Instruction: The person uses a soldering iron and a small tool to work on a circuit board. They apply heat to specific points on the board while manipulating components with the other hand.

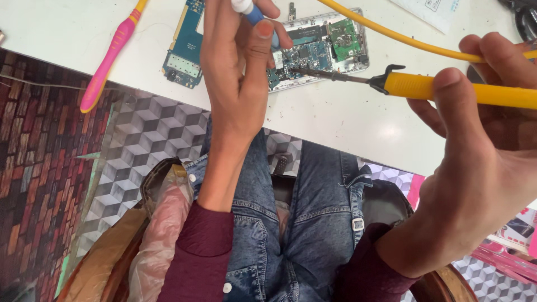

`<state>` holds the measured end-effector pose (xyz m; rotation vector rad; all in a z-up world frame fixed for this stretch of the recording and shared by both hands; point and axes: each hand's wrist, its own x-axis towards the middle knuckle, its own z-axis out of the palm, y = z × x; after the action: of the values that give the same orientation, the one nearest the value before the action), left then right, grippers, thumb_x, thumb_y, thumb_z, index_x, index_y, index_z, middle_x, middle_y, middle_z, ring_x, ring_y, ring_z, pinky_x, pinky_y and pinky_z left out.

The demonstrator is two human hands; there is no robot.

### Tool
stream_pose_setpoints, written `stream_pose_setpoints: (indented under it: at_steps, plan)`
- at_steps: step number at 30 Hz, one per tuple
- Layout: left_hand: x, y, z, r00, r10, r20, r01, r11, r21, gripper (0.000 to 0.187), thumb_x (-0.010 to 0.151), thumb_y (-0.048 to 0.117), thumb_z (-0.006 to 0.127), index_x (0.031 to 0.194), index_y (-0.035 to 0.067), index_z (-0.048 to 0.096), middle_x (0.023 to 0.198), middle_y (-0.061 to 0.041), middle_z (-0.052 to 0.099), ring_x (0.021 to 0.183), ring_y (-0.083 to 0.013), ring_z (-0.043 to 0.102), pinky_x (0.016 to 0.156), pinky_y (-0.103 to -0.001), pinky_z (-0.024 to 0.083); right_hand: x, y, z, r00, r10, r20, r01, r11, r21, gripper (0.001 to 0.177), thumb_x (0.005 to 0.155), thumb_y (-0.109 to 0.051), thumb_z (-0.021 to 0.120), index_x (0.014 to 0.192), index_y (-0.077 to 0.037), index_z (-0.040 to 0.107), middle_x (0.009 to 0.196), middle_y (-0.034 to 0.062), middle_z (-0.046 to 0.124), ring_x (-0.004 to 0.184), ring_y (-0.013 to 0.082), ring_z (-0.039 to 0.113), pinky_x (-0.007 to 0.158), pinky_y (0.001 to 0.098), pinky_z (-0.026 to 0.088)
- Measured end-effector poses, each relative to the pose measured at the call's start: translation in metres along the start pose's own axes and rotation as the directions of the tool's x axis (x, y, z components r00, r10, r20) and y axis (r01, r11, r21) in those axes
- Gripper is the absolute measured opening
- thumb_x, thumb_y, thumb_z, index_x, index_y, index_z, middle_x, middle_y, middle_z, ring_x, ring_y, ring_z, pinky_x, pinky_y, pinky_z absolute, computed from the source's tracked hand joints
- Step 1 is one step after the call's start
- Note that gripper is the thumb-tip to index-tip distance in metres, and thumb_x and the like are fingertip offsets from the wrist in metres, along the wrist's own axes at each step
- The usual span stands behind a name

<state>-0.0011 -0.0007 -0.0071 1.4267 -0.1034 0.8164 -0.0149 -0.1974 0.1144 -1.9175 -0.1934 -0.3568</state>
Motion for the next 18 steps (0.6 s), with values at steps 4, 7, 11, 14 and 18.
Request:
stream_pose_setpoints:
  at_steps: [4, 7, 11, 14, 18]
  plan:
    - [-0.0023, -0.001, -0.0007, 1.0, -0.013, -0.017, 0.013, 1.0, 0.017, 0.023, 0.126, 0.028, 0.054, 0.138, 0.008, 0.056, 0.128, 0.002, 0.057, 0.093, -0.0106, 0.071, 0.067, -0.022, 0.052, 0.0032, 0.0006, 0.002, 1.0, -0.004, -0.002, 0.004, 1.0, -0.006, 0.024, 0.111, 0.005, 0.068, 0.135, 0.002, 0.062, 0.134, 0.018, 0.07, 0.117, 0.023, 0.079, 0.095, 0.0328, 0.069]
    - [-0.0036, -0.0029, -0.0008, 0.998, -0.048, -0.029, 0.049, 0.999, 0.014, 0.024, 0.124, 0.026, 0.055, 0.135, 0.005, 0.059, 0.131, 0.0, 0.056, 0.093, -0.0111, 0.069, 0.068, -0.023, 0.054, 0.0017, 0.0022, 0.0012, 1.0, -0.012, -0.005, 0.012, 1.0, 0.0, 0.023, 0.112, 0.005, 0.069, 0.134, 0.003, 0.062, 0.132, 0.018, 0.071, 0.116, 0.0222, 0.078, 0.094, 0.0329, 0.069]
    - [-0.0062, -0.0018, 0.0011, 0.998, -0.031, -0.057, 0.035, 0.998, 0.055, 0.026, 0.124, 0.026, 0.057, 0.137, 0.004, 0.059, 0.135, 0.0, 0.052, 0.093, -0.0101, 0.07, 0.068, -0.022, 0.056, 0.0033, 0.0043, 0.001, 1.0, -0.009, -0.012, 0.009, 1.0, 0.029, 0.023, 0.112, 0.006, 0.069, 0.134, 0.003, 0.063, 0.131, 0.0184, 0.072, 0.114, 0.0212, 0.076, 0.095, 0.0332, 0.07]
    - [-0.0075, -0.001, 0.0038, 0.996, -0.05, -0.075, 0.054, 0.997, 0.053, 0.024, 0.125, 0.025, 0.058, 0.136, 0.005, 0.062, 0.14, -0.001, 0.049, 0.092, -0.0096, 0.071, 0.066, -0.022, 0.054, 0.0042, 0.0051, 0.001, 1.0, -0.008, -0.019, 0.009, 1.0, 0.029, 0.023, 0.111, 0.007, 0.069, 0.133, 0.003, 0.063, 0.13, 0.0183, 0.072, 0.115, 0.0216, 0.078, 0.094, 0.033, 0.07]
    - [-0.0087, -0.001, 0.0057, 0.994, -0.007, -0.106, 0.024, 0.988, 0.155, 0.021, 0.124, 0.023, 0.058, 0.135, 0.005, 0.063, 0.146, -0.004, 0.041, 0.095, -0.0105, 0.066, 0.068, -0.022, 0.058, 0.0036, 0.0068, 0.0003, 1.0, -0.02, -0.018, 0.02, 1.0, 0.014, 0.022, 0.112, 0.006, 0.069, 0.133, 0.003, 0.063, 0.13, 0.0184, 0.073, 0.115, 0.0223, 0.079, 0.095, 0.033, 0.07]
